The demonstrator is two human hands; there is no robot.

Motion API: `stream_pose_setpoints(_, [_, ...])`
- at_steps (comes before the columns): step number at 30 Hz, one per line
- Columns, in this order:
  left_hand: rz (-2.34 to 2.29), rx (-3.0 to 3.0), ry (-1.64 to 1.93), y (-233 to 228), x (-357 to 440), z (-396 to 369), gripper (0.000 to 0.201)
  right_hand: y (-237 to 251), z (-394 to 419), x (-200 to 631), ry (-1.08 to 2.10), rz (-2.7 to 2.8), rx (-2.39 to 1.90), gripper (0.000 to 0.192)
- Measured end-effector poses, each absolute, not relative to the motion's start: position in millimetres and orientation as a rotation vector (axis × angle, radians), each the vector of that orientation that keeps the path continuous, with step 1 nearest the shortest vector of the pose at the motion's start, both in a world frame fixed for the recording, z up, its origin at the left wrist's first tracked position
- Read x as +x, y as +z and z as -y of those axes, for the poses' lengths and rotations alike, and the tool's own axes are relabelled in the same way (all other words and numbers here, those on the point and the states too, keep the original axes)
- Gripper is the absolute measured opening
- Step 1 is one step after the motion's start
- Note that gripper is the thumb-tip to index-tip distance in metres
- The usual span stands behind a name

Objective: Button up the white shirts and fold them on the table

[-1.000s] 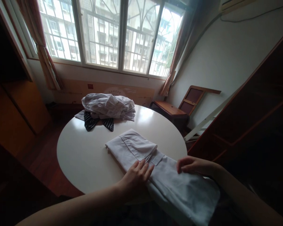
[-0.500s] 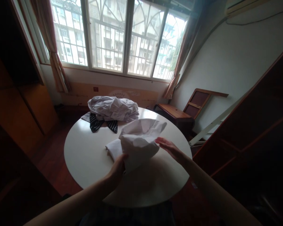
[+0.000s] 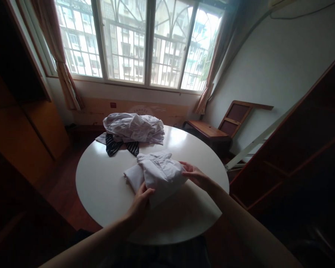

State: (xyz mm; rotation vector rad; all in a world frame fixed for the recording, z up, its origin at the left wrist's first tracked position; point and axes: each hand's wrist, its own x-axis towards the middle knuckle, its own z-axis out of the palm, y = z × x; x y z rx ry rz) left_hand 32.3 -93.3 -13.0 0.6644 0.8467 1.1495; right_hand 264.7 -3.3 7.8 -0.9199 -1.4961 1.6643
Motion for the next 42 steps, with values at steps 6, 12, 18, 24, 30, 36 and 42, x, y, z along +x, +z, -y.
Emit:
stream_pose_setpoints(6, [-0.881, 0.513, 1.093, -8.0, 28.7, 74.5, 0.027, 11.5, 13.8, 266.1, 1.671, 1.731, -1.007, 0.042])
stream_pose_setpoints(12, [-1.049, 0.401, 1.074, 6.6, 27.2, 40.9, 0.022, 10.4, 16.5, 268.0, 1.601, 1.769, -1.021, 0.053])
stream_pose_setpoints(18, [-1.075, 0.648, 1.435, -3.2, 30.0, 63.6, 0.029, 16.2, 17.4, 267.6, 1.660, 1.860, -0.989, 0.048])
stream_pose_setpoints(24, [-1.156, 0.504, 1.351, -5.5, 20.8, 93.9, 0.045, 15.7, 17.6, 259.8, 1.756, 1.898, -1.152, 0.037])
stream_pose_setpoints(30, [-1.102, 0.824, 1.019, -12.7, 4.8, 94.3, 0.045, 1.9, 31.6, 259.1, 1.634, 1.767, -1.135, 0.033])
stream_pose_setpoints(36, [-1.141, 0.937, 1.057, -10.7, -4.1, 74.2, 0.034, -3.9, 65.3, 262.0, 1.598, 1.651, -1.221, 0.036])
stream_pose_setpoints(42, [-1.003, 0.822, 0.870, 6.0, 0.5, 30.5, 0.038, -13.1, 36.8, 250.9, 1.627, 1.411, -1.483, 0.053])
